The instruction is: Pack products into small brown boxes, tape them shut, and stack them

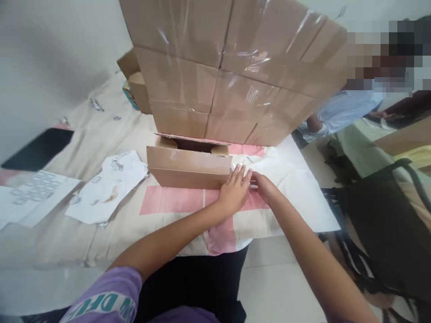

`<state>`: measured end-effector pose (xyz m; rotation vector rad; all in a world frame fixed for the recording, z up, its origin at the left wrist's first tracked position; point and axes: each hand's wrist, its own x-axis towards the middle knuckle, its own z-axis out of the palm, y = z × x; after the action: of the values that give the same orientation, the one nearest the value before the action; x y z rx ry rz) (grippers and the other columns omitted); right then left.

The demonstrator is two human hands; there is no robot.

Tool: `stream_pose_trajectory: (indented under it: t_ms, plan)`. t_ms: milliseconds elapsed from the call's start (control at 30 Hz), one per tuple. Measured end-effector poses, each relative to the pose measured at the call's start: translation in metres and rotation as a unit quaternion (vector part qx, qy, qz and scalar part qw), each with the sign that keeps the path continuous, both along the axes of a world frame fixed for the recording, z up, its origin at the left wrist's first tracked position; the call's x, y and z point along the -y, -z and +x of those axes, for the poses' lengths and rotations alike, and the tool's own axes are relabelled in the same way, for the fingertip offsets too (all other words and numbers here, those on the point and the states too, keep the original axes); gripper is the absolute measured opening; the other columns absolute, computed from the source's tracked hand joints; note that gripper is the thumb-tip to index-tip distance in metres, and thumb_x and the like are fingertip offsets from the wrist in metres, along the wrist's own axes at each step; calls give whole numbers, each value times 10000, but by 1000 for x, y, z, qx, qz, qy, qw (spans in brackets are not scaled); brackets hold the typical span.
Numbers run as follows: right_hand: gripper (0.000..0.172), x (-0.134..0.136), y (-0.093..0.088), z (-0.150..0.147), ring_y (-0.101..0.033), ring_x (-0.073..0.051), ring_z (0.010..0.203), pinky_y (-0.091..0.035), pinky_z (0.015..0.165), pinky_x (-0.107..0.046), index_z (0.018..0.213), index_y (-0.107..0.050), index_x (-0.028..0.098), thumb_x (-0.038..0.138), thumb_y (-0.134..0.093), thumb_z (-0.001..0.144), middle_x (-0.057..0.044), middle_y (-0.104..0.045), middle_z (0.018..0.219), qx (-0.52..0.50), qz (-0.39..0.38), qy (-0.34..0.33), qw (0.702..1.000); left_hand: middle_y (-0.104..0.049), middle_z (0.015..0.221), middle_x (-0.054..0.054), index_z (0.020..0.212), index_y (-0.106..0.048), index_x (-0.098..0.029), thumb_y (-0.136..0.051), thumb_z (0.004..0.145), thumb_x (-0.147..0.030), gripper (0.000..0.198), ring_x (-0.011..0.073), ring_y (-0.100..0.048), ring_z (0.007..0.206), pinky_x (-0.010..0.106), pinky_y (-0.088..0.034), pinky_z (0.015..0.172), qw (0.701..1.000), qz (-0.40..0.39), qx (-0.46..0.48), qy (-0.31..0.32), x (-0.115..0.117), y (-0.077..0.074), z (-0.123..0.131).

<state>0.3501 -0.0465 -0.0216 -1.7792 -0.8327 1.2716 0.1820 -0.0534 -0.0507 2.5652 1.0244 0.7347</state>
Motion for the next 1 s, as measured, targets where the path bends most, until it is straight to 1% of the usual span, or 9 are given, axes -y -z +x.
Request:
stream_pose_trajectory:
  t_ms: [67, 133, 200, 267, 367, 567, 767, 867, 1000]
  plan:
    - [216, 0, -5, 0, -651, -215, 713, -521, 599, -316, 808, -700, 225, 430, -637, 823, -74, -759, 843, -2, -15, -5, 1000, -290, 1669, 147, 1568, -309, -86, -428, 971, -170, 614, 275, -249, 1555, 407, -368, 1204, 1000, -15, 0, 3, -18, 9, 4]
    - [221, 2, -9, 0, -640, -220, 701, -531, 611, -335, 768, -703, 213, 421, -644, 812, -96, -766, 850, -11, -29, -5, 999, -287, 1676, 112, 1567, -319, -115, -473, 976, -230, 622, 262, -265, 1548, 370, -400, 1177, 1000, -27, 14, 7, -26, 18, -4]
    - [208, 3, -11, -1, -631, -216, 697, -536, 633, -345, 756, -716, 204, 396, -650, 803, -105, -771, 873, -22, -39, -4, 999, -290, 1672, 130, 1585, -278, -150, -586, 932, -300, 738, 293, -318, 1520, 372, -453, 1118, 998, -65, 23, -15, -29, 24, -13]
    - [187, 5, -11, -2, -632, -215, 708, -535, 652, -345, 754, -730, 201, 368, -655, 796, -101, -767, 874, -28, -42, -8, 999, -334, 1638, 180, 1602, -221, -156, -688, 865, -375, 899, 329, -391, 1472, 385, -484, 1066, 992, -115, 33, -42, -30, 27, -20]
    - [171, 7, -11, -5, -635, -214, 728, -520, 656, -338, 757, -742, 201, 347, -660, 787, -93, -752, 853, -25, -43, -14, 999, -404, 1589, 191, 1611, -175, -171, -743, 814, -425, 1011, 331, -452, 1423, 384, -464, 1071, 986, -147, 61, -41, -32, 28, -23]
    - [184, 13, -14, -14, -642, -226, 739, -526, 699, -371, 774, -730, 206, 361, -637, 806, -92, -744, 855, -24, -57, -7, 998, -442, 1564, 166, 1609, -163, -211, -745, 801, -464, 1028, 321, -486, 1387, 378, -458, 1049, 982, -169, 82, -17, -35, 26, -27]
    - [167, 22, -19, -27, -658, -228, 763, -533, 710, -362, 747, -716, 210, 354, -654, 804, -87, -752, 850, -30, -62, 46, 997, -482, 1512, 165, 1605, -191, -225, -760, 750, -506, 1064, 350, -513, 1345, 399, -479, 1002, 984, -158, 80, -22, -34, 27, -26]
    - [157, 30, -23, -37, -667, -225, 844, -535, 745, -339, 785, -736, 214, 359, -677, 799, -77, -755, 915, -25, -44, 64, 997, -478, 1507, 161, 1602, -200, -223, -772, 720, -489, 1085, 353, -516, 1333, 401, -479, 998, 984, -156, 82, -24, -34, 27, -24]
    - [157, 47, -24, -48, -672, -255, 990, -528, 798, -348, 762, -726, 219, 372, -707, 797, -80, -763, 1034, -10, 5, 56, 998, -438, 1548, 142, 1598, -212, -229, -781, 695, -486, 1098, 343, -496, 1340, 394, -457, 1033, 985, -142, 90, -28, -33, 28, -24]
